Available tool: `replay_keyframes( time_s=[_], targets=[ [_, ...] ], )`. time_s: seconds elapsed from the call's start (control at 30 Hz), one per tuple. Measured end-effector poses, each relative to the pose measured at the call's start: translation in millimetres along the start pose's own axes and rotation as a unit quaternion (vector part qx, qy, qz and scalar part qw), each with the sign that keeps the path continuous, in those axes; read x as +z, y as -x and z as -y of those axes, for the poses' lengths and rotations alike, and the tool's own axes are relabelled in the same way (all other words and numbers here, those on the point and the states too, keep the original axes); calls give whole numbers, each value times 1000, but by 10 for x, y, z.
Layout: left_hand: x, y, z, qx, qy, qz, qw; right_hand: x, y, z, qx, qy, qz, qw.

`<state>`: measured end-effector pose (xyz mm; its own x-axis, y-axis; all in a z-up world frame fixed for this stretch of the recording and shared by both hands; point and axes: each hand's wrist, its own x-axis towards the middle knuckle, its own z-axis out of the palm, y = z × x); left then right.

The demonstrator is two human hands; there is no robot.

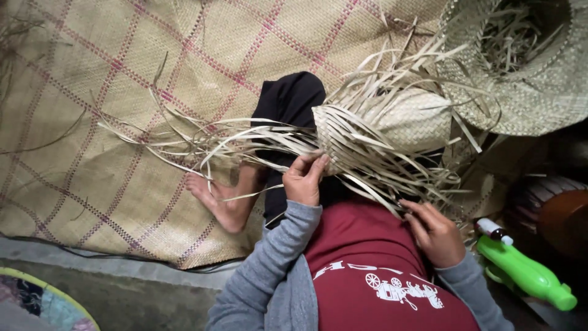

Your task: A person sitting on the floor weaving a hat from dried straw or palm fibers.

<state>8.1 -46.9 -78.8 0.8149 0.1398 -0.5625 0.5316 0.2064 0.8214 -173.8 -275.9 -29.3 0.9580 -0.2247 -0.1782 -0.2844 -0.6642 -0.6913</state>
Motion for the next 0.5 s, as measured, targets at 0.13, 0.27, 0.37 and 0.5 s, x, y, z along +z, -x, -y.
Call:
replay_keyframes(
  time_s=[0.13,0.27,0.37,0.5],
  targets=[
    [-5,-31,-63,-1,-3,-3,1000,-71,94,-215,15,-4,8,1000],
    [51,-84,-166,10,-47,-7,999,-274,95,-135,9,-16,-17,1000],
    [140,-343,-249,122,-165,-18,979,-397,1,-107,-29,-12,-81,996],
    [329,-532,-402,174,-148,14,974,-520,-131,33,-79,-60,-180,979]
  ],
)
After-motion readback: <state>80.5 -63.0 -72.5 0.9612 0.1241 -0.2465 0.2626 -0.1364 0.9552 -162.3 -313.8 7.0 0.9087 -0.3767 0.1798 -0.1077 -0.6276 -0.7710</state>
